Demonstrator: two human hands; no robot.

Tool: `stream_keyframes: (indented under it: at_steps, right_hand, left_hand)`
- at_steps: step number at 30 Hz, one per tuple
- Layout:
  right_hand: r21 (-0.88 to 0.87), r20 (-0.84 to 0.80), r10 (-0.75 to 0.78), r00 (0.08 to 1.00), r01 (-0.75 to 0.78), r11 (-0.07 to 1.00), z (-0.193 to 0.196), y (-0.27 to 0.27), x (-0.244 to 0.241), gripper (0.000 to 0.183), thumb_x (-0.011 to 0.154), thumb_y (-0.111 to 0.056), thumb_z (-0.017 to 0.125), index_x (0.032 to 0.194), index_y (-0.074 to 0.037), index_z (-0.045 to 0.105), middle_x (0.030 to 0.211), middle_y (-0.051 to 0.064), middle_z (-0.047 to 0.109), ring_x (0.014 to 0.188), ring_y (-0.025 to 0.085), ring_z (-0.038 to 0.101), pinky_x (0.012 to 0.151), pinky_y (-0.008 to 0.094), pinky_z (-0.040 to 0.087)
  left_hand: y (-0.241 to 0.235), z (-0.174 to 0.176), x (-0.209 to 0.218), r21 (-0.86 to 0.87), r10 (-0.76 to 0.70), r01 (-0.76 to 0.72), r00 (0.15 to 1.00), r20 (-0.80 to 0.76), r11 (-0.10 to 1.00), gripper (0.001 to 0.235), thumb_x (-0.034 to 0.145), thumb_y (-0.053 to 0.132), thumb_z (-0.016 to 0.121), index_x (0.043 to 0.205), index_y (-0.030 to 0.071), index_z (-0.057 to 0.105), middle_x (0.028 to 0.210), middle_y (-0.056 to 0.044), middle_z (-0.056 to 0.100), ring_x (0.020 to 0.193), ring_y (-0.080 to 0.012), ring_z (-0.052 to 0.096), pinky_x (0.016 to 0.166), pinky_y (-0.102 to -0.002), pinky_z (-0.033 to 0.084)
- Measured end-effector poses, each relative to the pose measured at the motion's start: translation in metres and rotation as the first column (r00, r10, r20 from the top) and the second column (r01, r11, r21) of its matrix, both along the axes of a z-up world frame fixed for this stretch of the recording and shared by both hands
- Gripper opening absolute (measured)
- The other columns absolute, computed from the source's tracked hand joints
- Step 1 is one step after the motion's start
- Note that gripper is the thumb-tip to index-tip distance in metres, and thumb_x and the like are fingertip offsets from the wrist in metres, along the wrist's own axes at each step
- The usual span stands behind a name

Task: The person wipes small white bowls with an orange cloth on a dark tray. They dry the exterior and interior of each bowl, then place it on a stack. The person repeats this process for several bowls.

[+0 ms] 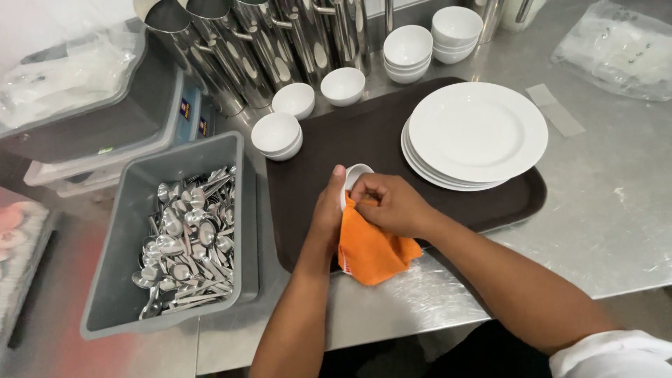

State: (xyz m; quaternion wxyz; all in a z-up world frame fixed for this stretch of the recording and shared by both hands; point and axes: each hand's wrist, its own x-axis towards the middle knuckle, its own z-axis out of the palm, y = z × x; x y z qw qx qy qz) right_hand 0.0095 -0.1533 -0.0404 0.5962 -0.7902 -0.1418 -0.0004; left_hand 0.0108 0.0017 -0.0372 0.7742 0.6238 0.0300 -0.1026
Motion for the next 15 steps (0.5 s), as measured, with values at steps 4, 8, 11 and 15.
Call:
stream_keyframes:
  at_steps: [4, 8, 11, 15]
  right_hand:
    - [-0.013, 0.196, -0.236, 0.952, 0.244, 0.97, 0.008, 0.013, 0.005, 0.01, 0.087, -0.017, 0.071, 0.097, -0.016, 0.068, 0.083, 0.009, 0.073, 0.081, 0.02, 0.069, 0.073, 0.034, 0.054]
    - [-0.373, 0.335, -0.119, 0.935, 0.247, 0.894, -0.004, 0.004, 0.025, 0.011, 0.092, -0.012, 0.064, 0.091, -0.009, 0.053, 0.079, 0.017, 0.062, 0.079, 0.04, 0.065, 0.068, 0.045, 0.052]
    - [-0.392, 0.178, -0.06, 0.982, 0.127, 0.911, -0.003, -0.002, 0.023, 0.015, 0.089, -0.015, 0.066, 0.087, -0.012, 0.051, 0.071, 0.013, 0.061, 0.07, 0.034, 0.064, 0.064, 0.042, 0.049]
    - [0.081, -0.028, 0.031, 0.999, -0.028, 0.996, -0.006, 0.0, 0.014, 0.021, 0.084, -0.01, 0.071, 0.076, -0.013, 0.052, 0.06, -0.002, 0.056, 0.061, 0.015, 0.054, 0.06, 0.027, 0.044]
  left_hand:
    - [-0.018, 0.066, -0.025, -0.038, -0.02, 0.022, 0.999, 0.046, 0.999, 0.046, 0.102, 0.047, 0.053, 0.108, 0.005, 0.071, 0.106, -0.009, 0.068, 0.101, -0.0173, 0.061, 0.099, -0.034, 0.05]
    - [-0.013, 0.049, -0.017, 0.004, -0.027, 0.027, 1.0, 0.001, 1.0, 0.055, 0.102, 0.047, 0.051, 0.124, -0.001, 0.067, 0.125, -0.014, 0.066, 0.115, -0.0205, 0.058, 0.109, -0.037, 0.045]
    - [-0.003, 0.02, 0.0, 0.003, -0.023, 0.023, 0.999, -0.049, 1.0, 0.061, 0.1, 0.057, 0.049, 0.108, 0.0, 0.07, 0.107, -0.013, 0.068, 0.102, -0.0209, 0.063, 0.101, -0.033, 0.048]
    - [0.005, 0.021, -0.003, 0.084, -0.034, 0.041, 0.996, -0.077, 0.996, 0.066, 0.095, 0.061, 0.054, 0.113, 0.0, 0.073, 0.116, -0.013, 0.069, 0.111, -0.0252, 0.062, 0.11, -0.04, 0.042]
